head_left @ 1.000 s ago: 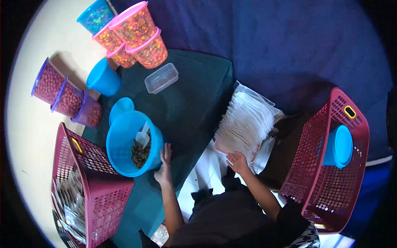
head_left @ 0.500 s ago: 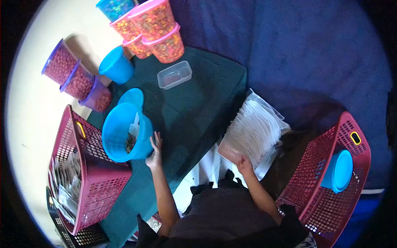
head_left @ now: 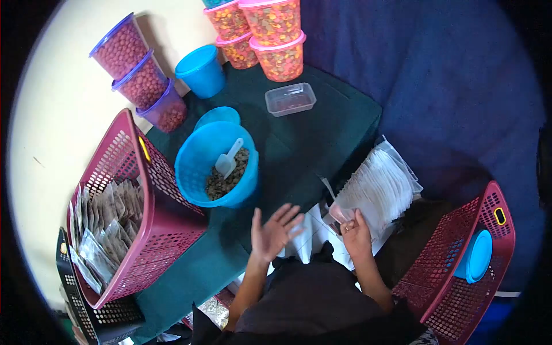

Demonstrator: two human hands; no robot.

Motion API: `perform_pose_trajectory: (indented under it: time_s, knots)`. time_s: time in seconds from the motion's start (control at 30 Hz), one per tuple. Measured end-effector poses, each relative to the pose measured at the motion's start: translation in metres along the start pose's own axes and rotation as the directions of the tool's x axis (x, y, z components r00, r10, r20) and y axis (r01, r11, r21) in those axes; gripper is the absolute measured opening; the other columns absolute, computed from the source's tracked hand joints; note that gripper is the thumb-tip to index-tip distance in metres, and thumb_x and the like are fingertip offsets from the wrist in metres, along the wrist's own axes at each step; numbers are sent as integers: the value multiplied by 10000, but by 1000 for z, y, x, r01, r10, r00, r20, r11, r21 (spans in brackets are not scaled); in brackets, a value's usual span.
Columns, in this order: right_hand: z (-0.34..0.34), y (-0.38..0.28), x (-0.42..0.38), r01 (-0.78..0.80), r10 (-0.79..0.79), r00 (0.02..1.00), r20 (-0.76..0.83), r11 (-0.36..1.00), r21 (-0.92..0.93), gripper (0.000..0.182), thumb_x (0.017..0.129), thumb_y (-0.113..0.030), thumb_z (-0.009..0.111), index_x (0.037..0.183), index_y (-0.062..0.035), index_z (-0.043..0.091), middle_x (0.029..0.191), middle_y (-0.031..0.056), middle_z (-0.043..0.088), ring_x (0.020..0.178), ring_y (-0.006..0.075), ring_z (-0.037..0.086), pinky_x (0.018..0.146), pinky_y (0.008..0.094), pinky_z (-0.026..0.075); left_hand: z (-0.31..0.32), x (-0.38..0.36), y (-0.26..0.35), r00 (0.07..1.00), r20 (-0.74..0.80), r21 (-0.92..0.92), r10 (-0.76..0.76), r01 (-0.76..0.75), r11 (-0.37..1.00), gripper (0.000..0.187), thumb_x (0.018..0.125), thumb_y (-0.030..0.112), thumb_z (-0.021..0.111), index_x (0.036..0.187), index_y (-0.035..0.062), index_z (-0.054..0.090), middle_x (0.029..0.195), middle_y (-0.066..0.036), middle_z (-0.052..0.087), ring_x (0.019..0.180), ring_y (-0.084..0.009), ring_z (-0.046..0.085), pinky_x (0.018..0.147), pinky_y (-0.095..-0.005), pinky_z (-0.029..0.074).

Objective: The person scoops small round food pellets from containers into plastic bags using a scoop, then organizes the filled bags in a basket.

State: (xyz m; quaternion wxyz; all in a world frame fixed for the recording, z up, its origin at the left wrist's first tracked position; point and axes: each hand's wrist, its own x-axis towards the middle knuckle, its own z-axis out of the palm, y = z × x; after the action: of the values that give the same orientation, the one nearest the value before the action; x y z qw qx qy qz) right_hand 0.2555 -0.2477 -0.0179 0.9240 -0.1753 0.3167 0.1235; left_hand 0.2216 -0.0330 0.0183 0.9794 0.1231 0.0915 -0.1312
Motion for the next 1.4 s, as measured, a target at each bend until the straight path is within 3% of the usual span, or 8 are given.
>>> perform_pose_trajectory:
  time_s: [0.3, 0.53, 0.67, 0.77, 0.9, 1.1, 1.23, 1.4]
  knots:
    - [85, 72, -73, 345, -153, 771, 618, 916, -204, 78, 793, -61, 513, 867, -55, 488, 779, 59, 546, 720, 127, 525, 647, 252, 429, 53, -64, 49, 914, 377, 594, 151, -364, 718, 968, 668, 619, 491, 1307, 48, 42, 1339, -157, 137, 1193, -308, 251, 967, -451, 200]
    - [92, 118, -76, 436, -5, 661, 750, 817, -379, 68, 764, -84, 563, 788, -38, 519, 715, 84, 575, 625, 146, 551, 573, 252, 425, 30, -129, 103, 925, 61, 639, 375, -325, 697, 372, 795, 163, 530, 1092, -48, 457, 1002, -202, 531, 836, -274, 570, 619, -353, 512]
    - [95, 109, -68, 488, 291, 648, 704, 552, -676, 193, 798, -183, 535, 694, -20, 542, 652, 66, 572, 574, 134, 554, 583, 254, 432, 17, -145, 108, 840, 113, 491, 531, -511, 705, 92, 737, 11, 565, 798, -56, 582, 710, -151, 595, 597, -205, 598, 527, -314, 518]
    - [118, 91, -81, 555, 810, 551, 200, -177, -813, 310, 839, -274, 433, 790, -4, 576, 706, 96, 602, 667, 162, 567, 632, 255, 422, 29, -150, 104, 775, -2, 584, 632, -512, 630, 75, 694, -6, 609, 640, -23, 560, 583, -98, 574, 479, -120, 548, 449, -234, 457]
    - [142, 86, -101, 758, 883, 187, 431, 149, -635, 293, 811, -296, 491, 743, -20, 563, 630, 80, 578, 522, 173, 548, 519, 277, 416, 42, -154, 95, 685, 51, 859, 727, -401, 318, 289, 602, 6, 714, 476, 52, 458, 490, -2, 507, 442, -22, 450, 381, -171, 328]
    - [161, 145, -95, 928, 706, 363, 608, -213, -306, 250, 796, -241, 505, 735, -3, 549, 655, 129, 569, 591, 210, 554, 523, 310, 388, 27, -136, 75, 745, 74, 967, 663, -216, 135, 332, 564, 20, 740, 474, 64, 423, 506, 20, 492, 514, -8, 448, 427, -170, 329]
    - [163, 141, -70, 821, 802, 370, 468, -47, -569, 259, 797, -224, 499, 677, -3, 560, 558, 119, 544, 497, 205, 532, 485, 295, 391, 50, -131, 81, 816, -49, 964, 576, -111, 240, 340, 611, 57, 716, 482, 51, 402, 498, 47, 434, 482, 1, 355, 408, -176, 260]
    - [179, 121, -33, 849, 859, 329, 392, -87, -522, 228, 792, -199, 490, 685, -13, 566, 555, 97, 554, 484, 182, 527, 480, 282, 394, 39, -120, 80, 607, -95, 942, 789, -200, 268, 287, 617, -7, 690, 538, 66, 425, 501, 57, 421, 466, 3, 375, 409, -158, 275]
